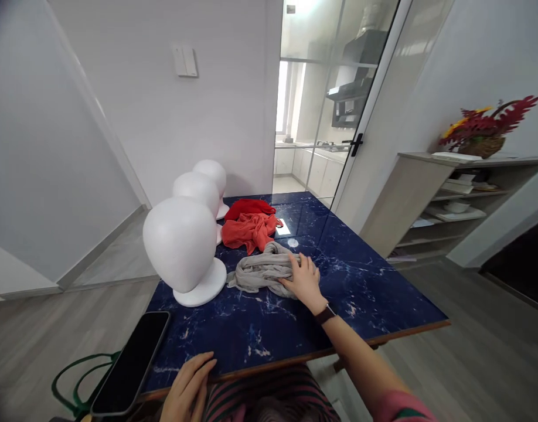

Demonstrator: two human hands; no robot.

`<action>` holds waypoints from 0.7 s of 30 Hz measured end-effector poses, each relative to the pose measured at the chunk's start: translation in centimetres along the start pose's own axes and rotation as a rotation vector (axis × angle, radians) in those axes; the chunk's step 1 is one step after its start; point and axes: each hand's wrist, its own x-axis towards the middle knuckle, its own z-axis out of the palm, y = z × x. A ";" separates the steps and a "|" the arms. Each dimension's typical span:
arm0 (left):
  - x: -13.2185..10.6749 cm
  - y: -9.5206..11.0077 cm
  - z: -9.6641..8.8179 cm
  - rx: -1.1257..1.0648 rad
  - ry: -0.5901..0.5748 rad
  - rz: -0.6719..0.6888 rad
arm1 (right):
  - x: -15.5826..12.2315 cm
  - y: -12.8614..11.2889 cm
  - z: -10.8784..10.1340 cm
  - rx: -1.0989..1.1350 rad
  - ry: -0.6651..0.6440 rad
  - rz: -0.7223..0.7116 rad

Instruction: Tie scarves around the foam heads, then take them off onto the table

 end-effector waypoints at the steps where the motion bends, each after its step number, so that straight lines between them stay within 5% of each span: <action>1: 0.4 0.1 0.1 0.008 -0.009 0.019 | -0.1 1.4 -0.3 0.012 -0.067 0.001; 4: 1.6 0.5 0.8 -0.017 -0.009 0.040 | -0.6 2.6 -1.1 0.247 -0.261 -0.143; 8: 2.9 0.9 1.9 -0.047 0.035 0.022 | 0.3 0.3 -2.3 0.725 -0.380 -0.299; 12: 3.9 1.1 2.3 -0.014 0.046 0.032 | 4.4 -2.5 -2.6 0.864 -0.089 -0.299; 16: 4.1 1.6 2.2 -0.025 0.053 -0.004 | 6.6 -3.1 -3.2 0.567 -0.081 -0.371; 18: 3.5 1.9 2.2 -0.048 0.083 -0.038 | 5.0 -2.0 -4.5 0.412 0.002 -0.365; 21: 1.9 2.0 2.2 -0.095 0.169 -0.122 | -1.5 1.7 -6.1 0.333 0.300 -0.330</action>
